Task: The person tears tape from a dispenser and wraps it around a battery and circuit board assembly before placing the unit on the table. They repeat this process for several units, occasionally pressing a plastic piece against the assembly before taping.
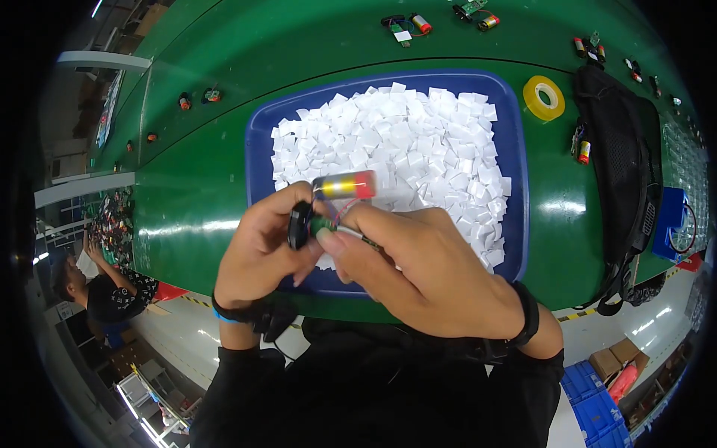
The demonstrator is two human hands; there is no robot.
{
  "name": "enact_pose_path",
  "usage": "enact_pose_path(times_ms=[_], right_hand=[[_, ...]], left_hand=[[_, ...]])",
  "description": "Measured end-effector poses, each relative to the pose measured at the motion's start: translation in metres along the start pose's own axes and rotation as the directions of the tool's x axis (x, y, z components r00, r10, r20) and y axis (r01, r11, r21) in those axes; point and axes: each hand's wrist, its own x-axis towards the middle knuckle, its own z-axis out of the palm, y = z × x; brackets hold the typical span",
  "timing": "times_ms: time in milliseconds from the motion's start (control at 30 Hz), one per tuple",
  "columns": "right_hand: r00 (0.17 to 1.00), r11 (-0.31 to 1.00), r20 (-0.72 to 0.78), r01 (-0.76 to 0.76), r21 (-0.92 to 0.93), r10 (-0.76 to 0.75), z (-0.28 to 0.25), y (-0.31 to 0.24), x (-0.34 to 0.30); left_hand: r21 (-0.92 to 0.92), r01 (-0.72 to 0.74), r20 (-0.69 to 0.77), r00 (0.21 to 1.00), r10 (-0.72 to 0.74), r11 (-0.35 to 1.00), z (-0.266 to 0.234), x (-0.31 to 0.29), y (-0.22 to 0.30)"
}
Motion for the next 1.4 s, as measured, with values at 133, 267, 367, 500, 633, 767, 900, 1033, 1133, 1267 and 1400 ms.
enact_pose_path(times_ms=[133, 267, 367, 500, 633, 767, 900, 1033, 1133, 1267, 1400], right_hand=[[0.946, 0.839, 0.133, 0.323, -0.437, -0.295, -0.012, 0.007, 0.004], [0.944, 0.656, 0.123, 0.304, -0.691, -0.307, -0.012, 0.002, 0.003], [0.799, 0.625, -0.183, 0.282, -0.728, -0.573, -0.009, 0.009, 0.007], [0.641, 0.186, 0.18, 0.46, -0.868, -0.746, -0.019, 0.005, 0.015], [0.666, 0.109, 0.188, 0.378, -0.92, -0.722, -0.011, 0.005, 0.011], [0.7, 0.113, 0.172, 0.342, -0.933, -0.693, -0.009, 0.01, 0.019], [0.784, 0.322, 0.026, 0.285, -0.903, -0.62, -0.011, 0.012, 0.023], [0.803, 0.727, -0.405, 0.052, -0.684, -0.438, -0.028, 0.014, 0.02], [0.794, 0.708, -0.353, 0.134, -0.694, -0.496, -0.026, 0.011, 0.027], [0.832, 0.645, -0.15, 0.286, -0.708, -0.534, -0.016, 0.012, 0.029], [0.851, 0.654, -0.065, 0.35, -0.67, -0.521, -0.015, 0.003, 0.022]], left_hand=[[0.127, -0.186, 0.083, 0.981, 0.176, 0.974, 0.001, 0.0, 0.012], [0.129, -0.1, 0.136, 0.987, 0.082, 0.987, -0.008, 0.012, 0.018], [0.027, -0.092, -0.009, 0.996, 0.092, 0.995, -0.01, 0.023, 0.008], [-0.162, 0.024, 0.043, 0.999, -0.017, 0.986, -0.016, 0.027, 0.012], [-0.124, 0.015, 0.04, 0.999, -0.01, 0.992, -0.013, 0.024, 0.01], [-0.086, -0.007, -0.025, 1.0, 0.005, 0.996, -0.009, 0.023, 0.01], [0.103, -0.163, -0.035, 0.985, 0.168, 0.981, -0.01, 0.022, 0.003], [0.328, -0.276, -0.051, 0.95, 0.309, 0.904, -0.005, 0.017, 0.001], [0.422, -0.271, -0.031, 0.949, 0.313, 0.865, -0.005, 0.018, 0.0], [0.509, -0.256, 0.022, 0.958, 0.285, 0.822, -0.004, 0.018, 0.002], [0.32, -0.173, 0.017, 0.984, 0.177, 0.932, -0.009, 0.017, 0.003]])
